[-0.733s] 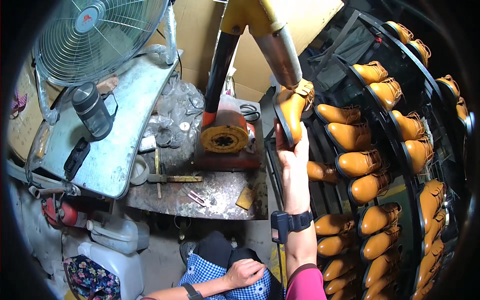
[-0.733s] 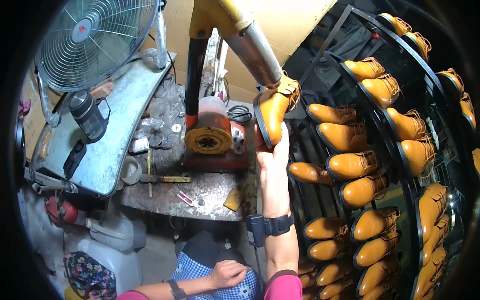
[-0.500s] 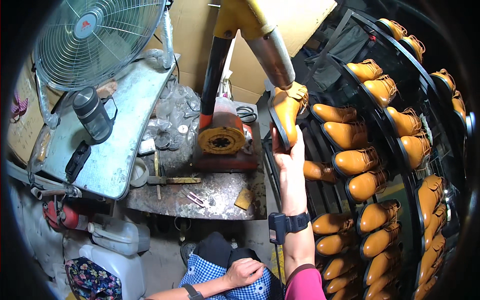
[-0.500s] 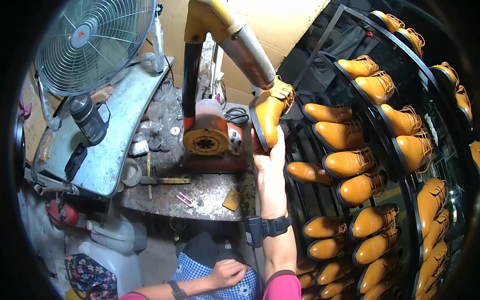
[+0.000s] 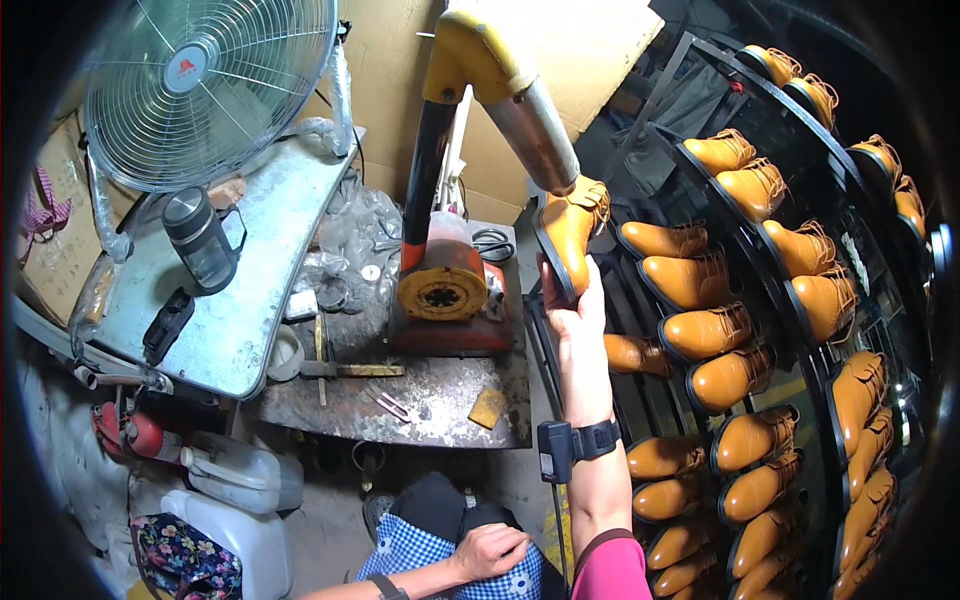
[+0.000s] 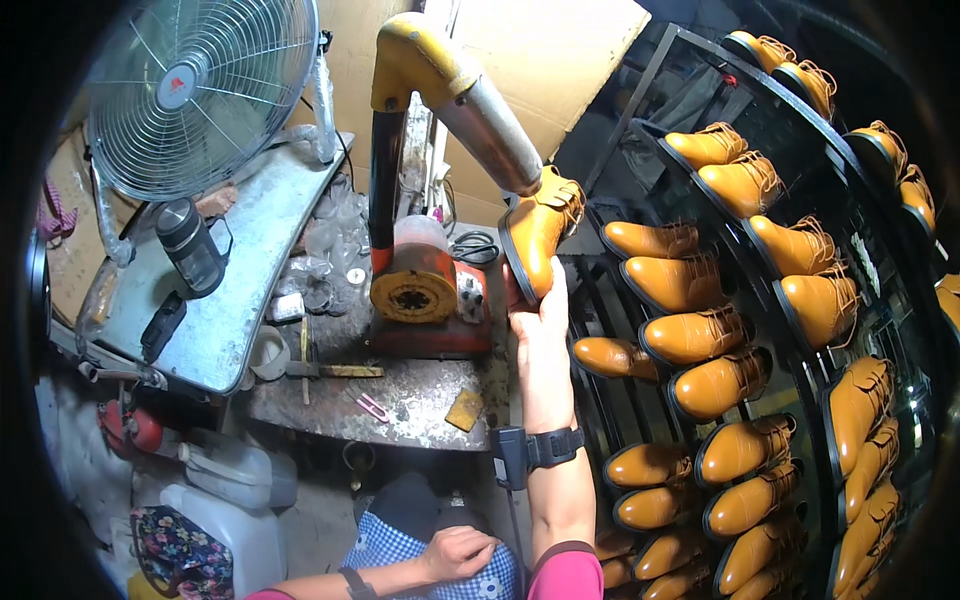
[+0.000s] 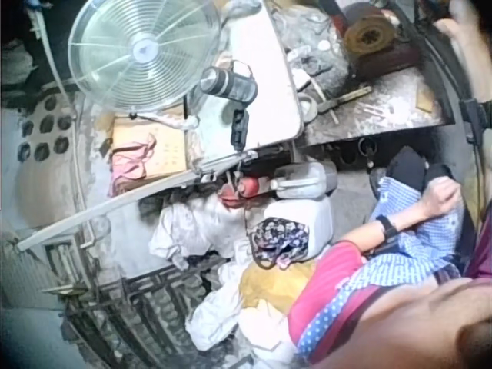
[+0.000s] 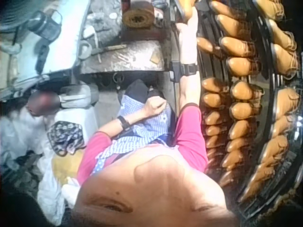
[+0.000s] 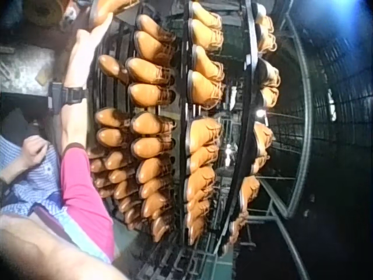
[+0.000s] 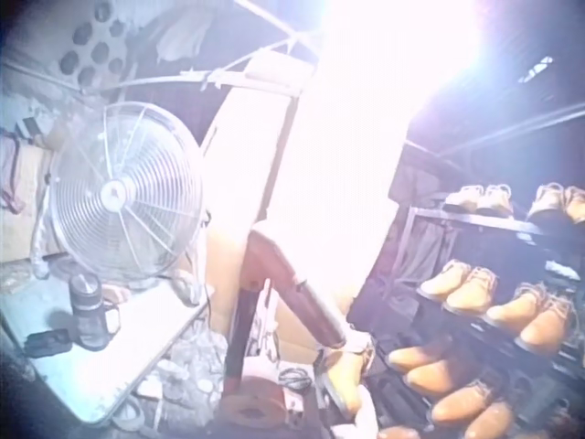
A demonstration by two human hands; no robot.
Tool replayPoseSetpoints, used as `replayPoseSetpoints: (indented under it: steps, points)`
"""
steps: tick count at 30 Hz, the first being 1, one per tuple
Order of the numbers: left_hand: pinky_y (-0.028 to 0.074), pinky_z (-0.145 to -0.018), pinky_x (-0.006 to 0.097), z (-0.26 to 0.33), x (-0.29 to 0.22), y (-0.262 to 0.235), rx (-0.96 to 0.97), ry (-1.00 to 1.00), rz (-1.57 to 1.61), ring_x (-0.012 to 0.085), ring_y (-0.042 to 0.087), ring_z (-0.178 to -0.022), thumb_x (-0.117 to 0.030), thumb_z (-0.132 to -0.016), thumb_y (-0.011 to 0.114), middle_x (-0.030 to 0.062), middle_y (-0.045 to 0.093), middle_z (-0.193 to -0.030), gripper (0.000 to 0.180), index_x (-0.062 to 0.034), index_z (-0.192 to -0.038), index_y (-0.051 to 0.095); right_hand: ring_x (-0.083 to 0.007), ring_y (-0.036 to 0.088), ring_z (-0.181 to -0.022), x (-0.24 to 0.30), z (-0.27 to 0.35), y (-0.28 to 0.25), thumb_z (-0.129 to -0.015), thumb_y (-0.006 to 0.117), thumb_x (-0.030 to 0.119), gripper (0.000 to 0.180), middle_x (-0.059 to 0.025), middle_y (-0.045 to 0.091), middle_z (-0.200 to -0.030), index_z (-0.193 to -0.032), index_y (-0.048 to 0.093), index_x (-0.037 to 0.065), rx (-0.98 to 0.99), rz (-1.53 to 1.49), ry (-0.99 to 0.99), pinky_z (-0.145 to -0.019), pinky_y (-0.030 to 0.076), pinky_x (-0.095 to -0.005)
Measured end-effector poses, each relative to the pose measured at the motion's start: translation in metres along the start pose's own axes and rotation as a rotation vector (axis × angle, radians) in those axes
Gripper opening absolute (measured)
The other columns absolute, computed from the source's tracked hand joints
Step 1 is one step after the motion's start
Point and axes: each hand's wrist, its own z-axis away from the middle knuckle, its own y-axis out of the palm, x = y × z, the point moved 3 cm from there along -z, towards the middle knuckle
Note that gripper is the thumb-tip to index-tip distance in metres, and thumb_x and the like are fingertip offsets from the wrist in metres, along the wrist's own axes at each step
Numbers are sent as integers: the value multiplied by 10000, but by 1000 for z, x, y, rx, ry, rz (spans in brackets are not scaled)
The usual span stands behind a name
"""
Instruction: Moving a rack of shoes and using a heat gun to finish or inspect individual shoes.
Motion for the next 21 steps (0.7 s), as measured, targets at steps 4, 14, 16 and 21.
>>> replayPoseSetpoints:
  steps: [4,14,16,21]
  points:
    - [506,-600,306,2,1,0,6,11,-7,220,626,-649,-80,-769,646,78,657,-755,82,-19,-822,658,-315,656,-851,-2,-4,11,-900,561,285,368,-178,638,-1008,-1094,558,-27,34,12,14,-707,596,-396]
    - [511,-602,313,5,-2,-4,-5,-3,-5,240,631,-651,-66,-753,654,107,652,-751,89,0,-812,650,-255,631,-907,-6,54,-49,-882,608,254,335,-121,632,-1056,-1110,576,11,-100,158,-3,-760,555,-420]
    - [505,-591,323,4,-2,-2,-14,19,-8,251,620,-636,-52,-748,647,115,643,-741,84,6,-808,647,-237,622,-950,-3,83,-70,-875,619,223,367,-123,617,-1095,-1157,547,-1,-147,387,-161,-806,526,-355]
    - [485,-556,325,-4,-7,1,-11,27,-9,249,602,-590,-21,-732,626,115,628,-695,67,2,-788,654,-178,595,-994,9,163,-97,-733,748,74,707,-152,606,-1142,-1332,391,-47,-92,1285,-887,-877,473,-309]
